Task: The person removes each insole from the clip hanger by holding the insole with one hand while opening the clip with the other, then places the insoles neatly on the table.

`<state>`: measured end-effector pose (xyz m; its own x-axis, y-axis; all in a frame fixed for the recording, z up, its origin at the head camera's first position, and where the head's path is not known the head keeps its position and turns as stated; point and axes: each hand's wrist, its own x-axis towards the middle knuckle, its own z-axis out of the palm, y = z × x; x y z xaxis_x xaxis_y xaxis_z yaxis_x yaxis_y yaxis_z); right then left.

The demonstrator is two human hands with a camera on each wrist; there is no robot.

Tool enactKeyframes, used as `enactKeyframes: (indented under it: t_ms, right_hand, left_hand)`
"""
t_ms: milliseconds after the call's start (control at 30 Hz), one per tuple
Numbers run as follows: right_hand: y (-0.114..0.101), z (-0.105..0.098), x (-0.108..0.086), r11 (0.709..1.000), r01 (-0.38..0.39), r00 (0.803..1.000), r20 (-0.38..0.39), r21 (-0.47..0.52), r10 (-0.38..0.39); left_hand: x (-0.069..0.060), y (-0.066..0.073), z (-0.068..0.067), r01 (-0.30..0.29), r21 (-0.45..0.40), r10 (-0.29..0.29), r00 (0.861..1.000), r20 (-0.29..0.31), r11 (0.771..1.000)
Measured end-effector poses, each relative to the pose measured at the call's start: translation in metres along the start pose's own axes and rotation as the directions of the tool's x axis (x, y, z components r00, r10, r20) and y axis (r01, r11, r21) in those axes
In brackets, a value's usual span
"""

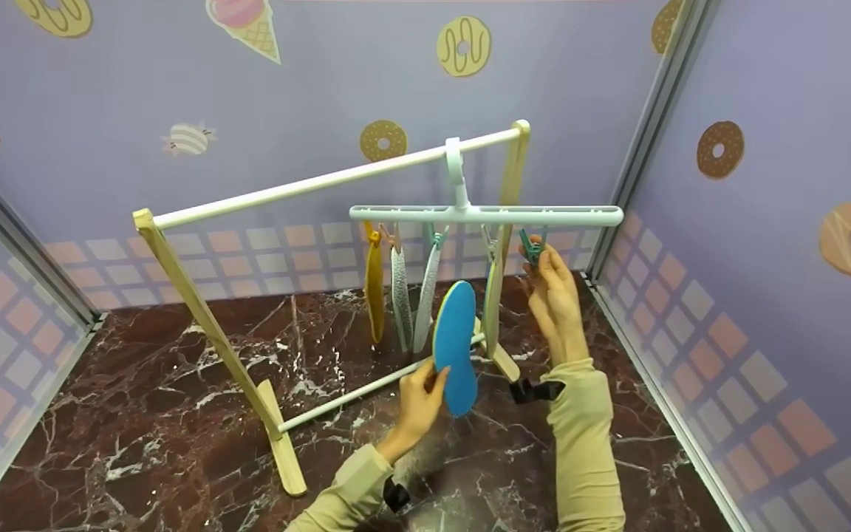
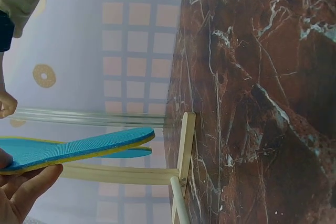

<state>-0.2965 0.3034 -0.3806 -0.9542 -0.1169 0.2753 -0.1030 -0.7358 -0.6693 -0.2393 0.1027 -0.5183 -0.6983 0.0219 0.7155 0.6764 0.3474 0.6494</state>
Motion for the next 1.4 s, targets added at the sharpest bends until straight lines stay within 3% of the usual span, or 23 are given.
enactKeyframes:
  t_ms: [267,467,800,1100,1400]
  right_hand:
    - [0.002,-0.006,-0.006,0.998,-0.011,1.0,0.021,0.062,0.009]
    - [0.008,-0.011,-0.014,0.983,-0.06,0.998,0.011,0.172,0.059]
    - [0.019,-0.021,-0.024,0.958,-0.059,0.996,0.075,0.28,0.04]
    - [0.033,-0.023,-0.038,0.995,0.003,0.993,0.114,0.097,-0.014]
    - [0.042,-0.016,-0.051,0.993,0.062,0.992,0.119,-0.099,-0.05]
  left_hand:
    - [0.001,0.0,-0.01,0.04,-0.038,-0.04,0.999,0.003,0.998]
    - [0.004,-0.001,-0.016,0.051,-0.001,-0.051,0.997,-0.059,0.999]
    - [0.006,-0.003,-0.029,-0.008,0.083,0.02,0.989,-0.145,0.997]
    - [0.003,-0.007,-0.036,-0.007,0.093,0.021,0.988,-0.154,0.996]
    - [0.004,-0.009,-0.041,0.003,0.112,0.018,0.982,-0.189,0.994]
